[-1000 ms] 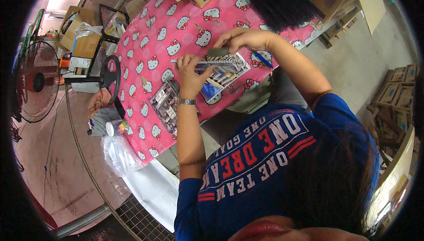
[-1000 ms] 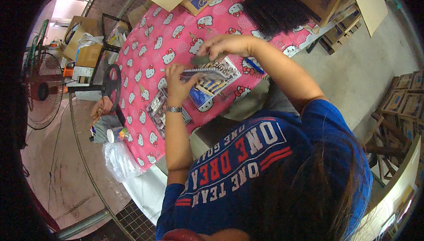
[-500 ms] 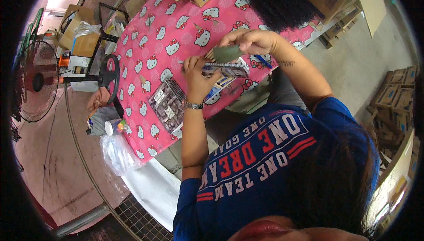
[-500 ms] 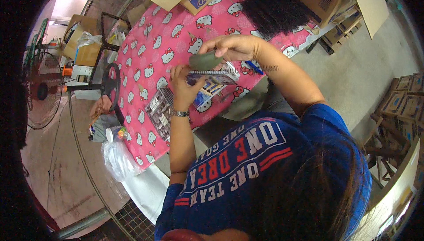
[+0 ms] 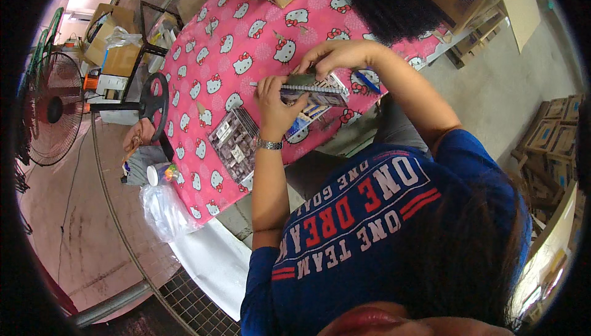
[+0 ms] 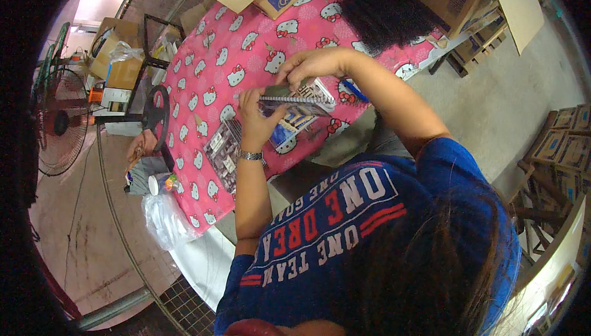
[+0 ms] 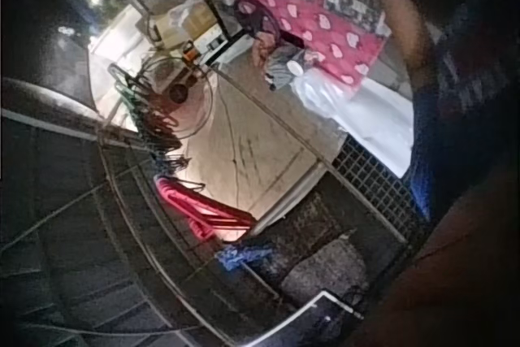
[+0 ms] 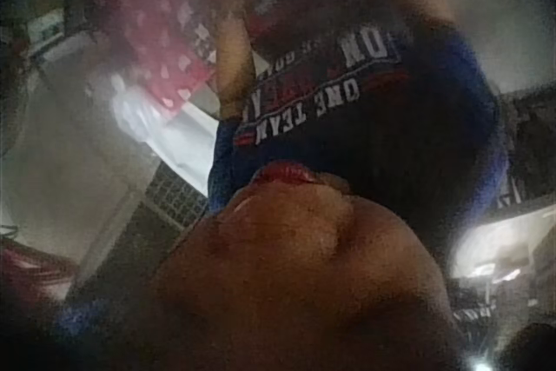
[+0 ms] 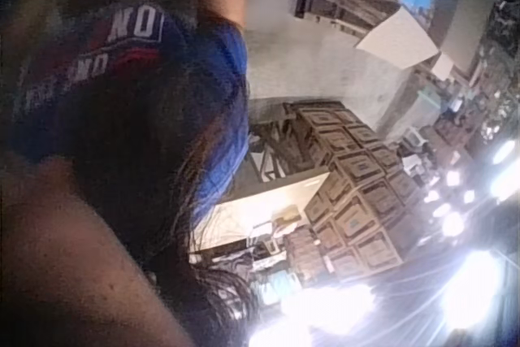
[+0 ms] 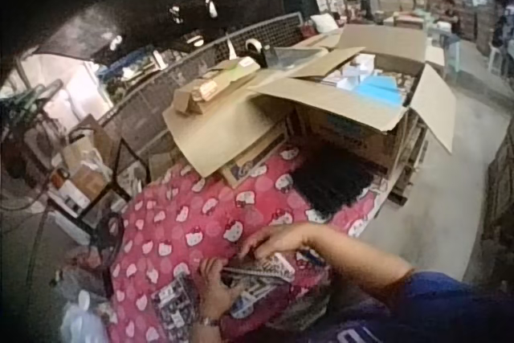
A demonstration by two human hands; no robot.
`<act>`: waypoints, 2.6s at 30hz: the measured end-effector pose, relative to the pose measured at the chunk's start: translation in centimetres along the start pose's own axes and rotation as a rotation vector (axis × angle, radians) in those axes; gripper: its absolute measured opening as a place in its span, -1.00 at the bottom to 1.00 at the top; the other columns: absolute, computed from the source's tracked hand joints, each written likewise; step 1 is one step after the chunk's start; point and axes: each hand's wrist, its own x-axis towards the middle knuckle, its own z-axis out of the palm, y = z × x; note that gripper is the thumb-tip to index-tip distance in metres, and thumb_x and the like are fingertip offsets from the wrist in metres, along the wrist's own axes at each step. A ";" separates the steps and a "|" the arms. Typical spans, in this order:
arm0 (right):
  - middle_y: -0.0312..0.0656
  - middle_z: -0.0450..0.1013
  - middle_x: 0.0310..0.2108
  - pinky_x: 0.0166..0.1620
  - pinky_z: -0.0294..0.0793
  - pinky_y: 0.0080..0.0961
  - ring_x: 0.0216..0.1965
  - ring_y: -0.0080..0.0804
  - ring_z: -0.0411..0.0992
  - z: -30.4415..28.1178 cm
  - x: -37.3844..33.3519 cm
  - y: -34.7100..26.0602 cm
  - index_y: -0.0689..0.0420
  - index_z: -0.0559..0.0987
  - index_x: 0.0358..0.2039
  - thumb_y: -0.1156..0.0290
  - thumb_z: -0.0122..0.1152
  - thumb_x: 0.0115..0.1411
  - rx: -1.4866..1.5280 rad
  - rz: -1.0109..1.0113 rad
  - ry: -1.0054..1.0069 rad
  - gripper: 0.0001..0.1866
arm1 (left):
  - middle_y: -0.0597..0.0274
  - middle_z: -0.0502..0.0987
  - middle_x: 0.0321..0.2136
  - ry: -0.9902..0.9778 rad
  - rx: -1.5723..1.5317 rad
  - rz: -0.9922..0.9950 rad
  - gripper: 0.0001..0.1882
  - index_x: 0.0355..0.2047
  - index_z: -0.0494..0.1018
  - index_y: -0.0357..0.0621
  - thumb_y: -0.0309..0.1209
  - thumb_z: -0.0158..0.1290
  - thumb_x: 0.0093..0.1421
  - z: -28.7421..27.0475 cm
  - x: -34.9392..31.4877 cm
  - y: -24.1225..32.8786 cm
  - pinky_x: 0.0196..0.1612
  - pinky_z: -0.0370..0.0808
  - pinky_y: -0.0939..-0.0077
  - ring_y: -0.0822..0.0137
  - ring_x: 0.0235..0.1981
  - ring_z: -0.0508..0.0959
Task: The person attaches plastic spiral binders to stacks of cards by hand. They thread the binders through the holes and set the completed booklets aside.
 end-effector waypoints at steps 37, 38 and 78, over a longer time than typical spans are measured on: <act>-0.14 0.44 -0.03 0.07 0.36 -0.48 -0.01 -0.41 0.40 0.8 4.6 0.5 0.31 0.47 0.02 0.44 0.14 0.01 0.424 -0.077 -0.177 -0.49 | 0.16 0.43 -0.36 -0.066 -0.468 -0.281 -0.66 -0.26 0.44 -0.29 -0.54 0.28 -0.06 -2.1 -0.7 -4.1 -0.20 0.42 0.45 0.25 -0.30 0.47; -0.15 0.45 -0.05 0.06 0.36 -0.48 -0.03 -0.42 0.40 0.5 4.9 0.7 0.31 0.48 0.00 0.42 0.15 0.01 0.239 -0.021 -0.153 -0.51 | 0.17 0.44 -0.36 -0.085 -0.391 -0.238 -0.66 -0.26 0.44 -0.29 -0.54 0.28 -0.06 -2.2 -0.6 -4.3 -0.20 0.42 0.45 0.26 -0.30 0.47; 0.02 0.41 -0.11 0.04 0.39 -0.22 -0.06 0.01 0.39 9.2 1.9 2.5 0.18 0.46 0.08 0.31 0.35 -0.12 -0.962 -0.344 0.490 -0.32 | 0.21 0.60 -0.44 0.522 -0.560 -0.539 -0.79 -0.18 0.54 -0.35 -0.57 -0.03 0.23 1.2 -3.9 -2.6 -0.47 0.48 0.61 0.49 -0.54 0.56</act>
